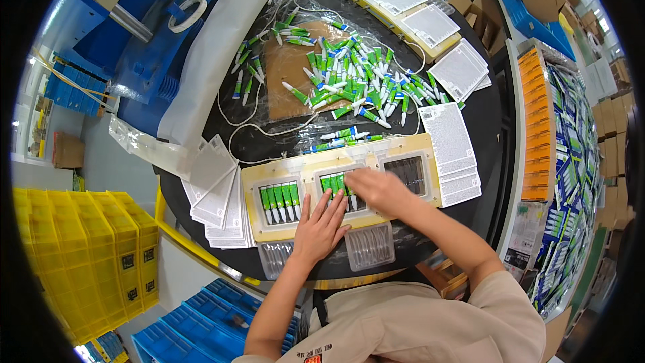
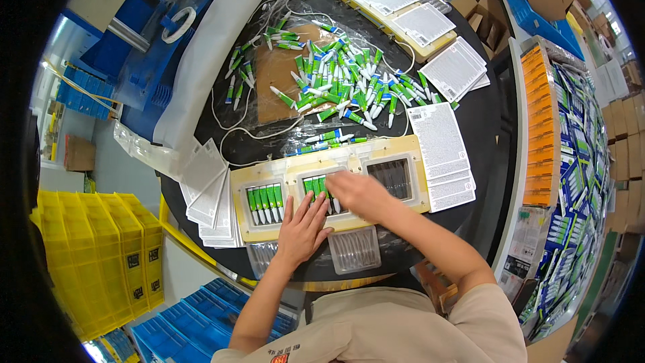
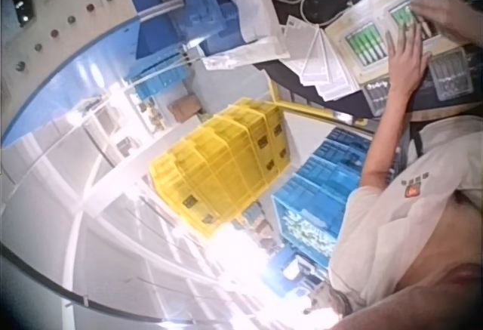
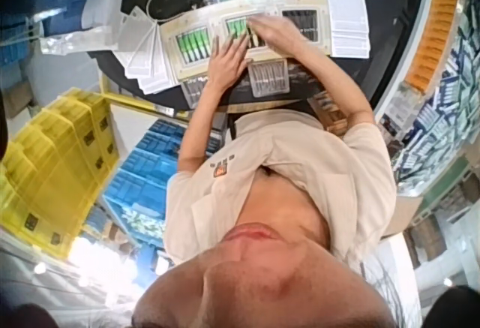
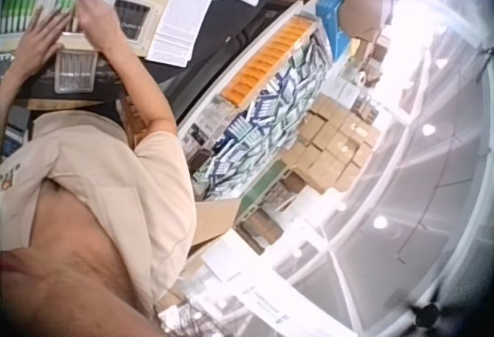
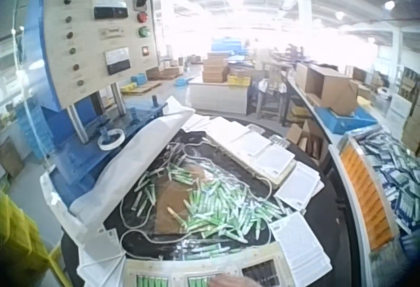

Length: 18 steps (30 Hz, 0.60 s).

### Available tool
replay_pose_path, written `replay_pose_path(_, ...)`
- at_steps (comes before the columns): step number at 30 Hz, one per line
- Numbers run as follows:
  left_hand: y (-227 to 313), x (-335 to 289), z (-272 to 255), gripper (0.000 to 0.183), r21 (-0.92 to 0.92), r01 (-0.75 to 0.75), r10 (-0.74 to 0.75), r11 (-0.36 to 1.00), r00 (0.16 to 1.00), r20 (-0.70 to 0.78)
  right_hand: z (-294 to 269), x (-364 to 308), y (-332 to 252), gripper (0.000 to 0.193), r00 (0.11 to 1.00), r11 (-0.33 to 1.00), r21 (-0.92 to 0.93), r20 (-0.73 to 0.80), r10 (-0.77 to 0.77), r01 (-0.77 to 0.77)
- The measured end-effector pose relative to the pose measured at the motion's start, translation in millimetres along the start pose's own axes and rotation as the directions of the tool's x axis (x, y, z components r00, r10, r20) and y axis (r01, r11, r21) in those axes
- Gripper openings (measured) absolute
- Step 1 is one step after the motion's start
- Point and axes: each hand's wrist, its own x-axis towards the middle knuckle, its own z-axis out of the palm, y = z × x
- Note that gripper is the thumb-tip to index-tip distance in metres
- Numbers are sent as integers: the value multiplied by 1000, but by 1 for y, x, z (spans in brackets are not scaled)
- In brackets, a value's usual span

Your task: The person repeatedly places green cylindrical batteries into a three-compartment wooden jig, then covers each compartment with a white paper sheet. The person continues this cycle, moving completed units aside and refilling the jig from a pile of batteries on the table.

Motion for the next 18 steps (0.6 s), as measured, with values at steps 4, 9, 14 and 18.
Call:
replay_pose_path(4, 3, 7, -5, 67, -109, 21, -29, 994, 997, -69, 1, 56, 56, 22, 943, 956, 50, -160, 293, -289)
replay_pose_path(9, 6, 21, -3, 65, -18, -84, 85, 996, 994, 69, 32, 118, 97, 12, 836, 936, -222, 427, 344, -272)
replay_pose_path(14, 4, 21, 3, 65, 29, -106, 105, 994, 994, 21, -16, 74, 64, 22, 932, 915, 196, -18, 363, -353)
replay_pose_path(18, 5, 17, 9, 65, 13, -81, 81, 997, 997, -11, -42, 0, -10, 28, 990, 992, 81, -93, 101, -94)
